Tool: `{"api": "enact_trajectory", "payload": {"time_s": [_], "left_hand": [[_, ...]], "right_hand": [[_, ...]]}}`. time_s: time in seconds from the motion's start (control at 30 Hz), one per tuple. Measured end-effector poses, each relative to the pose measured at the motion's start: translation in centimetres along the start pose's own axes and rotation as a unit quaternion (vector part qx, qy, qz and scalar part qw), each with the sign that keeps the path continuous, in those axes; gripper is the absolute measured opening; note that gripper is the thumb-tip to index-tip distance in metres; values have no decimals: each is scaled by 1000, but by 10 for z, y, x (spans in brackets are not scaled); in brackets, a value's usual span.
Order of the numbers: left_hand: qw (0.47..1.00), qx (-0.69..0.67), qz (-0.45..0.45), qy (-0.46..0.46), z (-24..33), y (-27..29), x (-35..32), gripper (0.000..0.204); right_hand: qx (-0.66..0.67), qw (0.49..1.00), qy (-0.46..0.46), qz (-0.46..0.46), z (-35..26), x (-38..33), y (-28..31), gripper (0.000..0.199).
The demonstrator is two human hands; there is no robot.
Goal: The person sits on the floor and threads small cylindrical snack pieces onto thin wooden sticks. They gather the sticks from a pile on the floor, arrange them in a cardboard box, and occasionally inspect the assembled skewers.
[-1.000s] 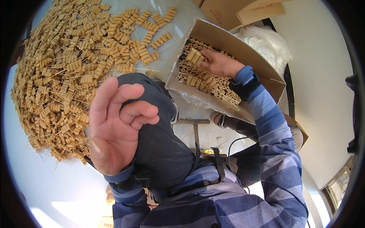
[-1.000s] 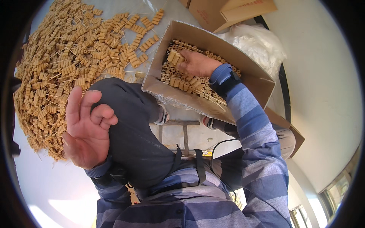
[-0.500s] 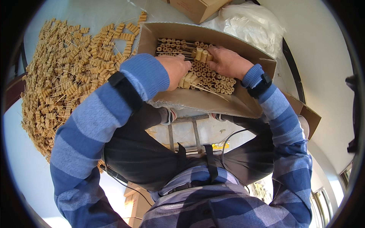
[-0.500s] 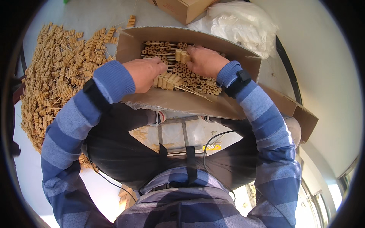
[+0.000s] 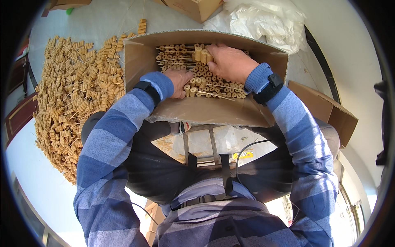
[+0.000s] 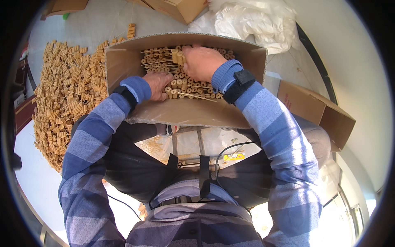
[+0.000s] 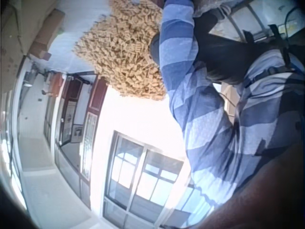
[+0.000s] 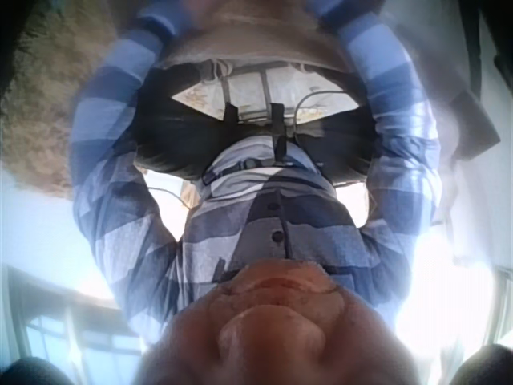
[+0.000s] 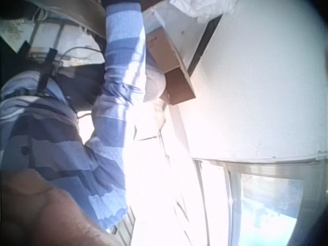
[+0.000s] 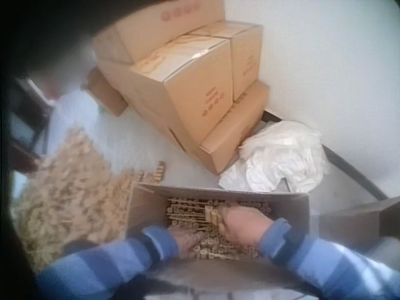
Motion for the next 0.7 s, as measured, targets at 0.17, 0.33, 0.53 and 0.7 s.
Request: {"api": "enact_trajectory", "payload": {"time_s": [0.17,0.33,0.53,0.7], "left_hand": [[998,-62,12,-12,-8,10,-6,36],[988,-153,-6,20,-26,18,-17,44],[996,64,-16,65,-39,25,-29,45],[975,145,154,63,-30,36,-28,38]], "right_hand": [[-16,1000,-11,-9,1,3,-3,37],[-4,1000,-21,-17,4,4,1,39],[51,998,-15,-22,-1,20,1,37],[4,995,52,90,-32,28,-6,31]]}}
Point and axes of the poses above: each hand's wrist, its own x-axis towards the middle knuckle, its own y-axis out of the back of the hand, z = x × y, the point moved 10 cm from there along x, towards the middle knuckle, and after that the axes turned 1 degree about z, right-handed, at the moved point
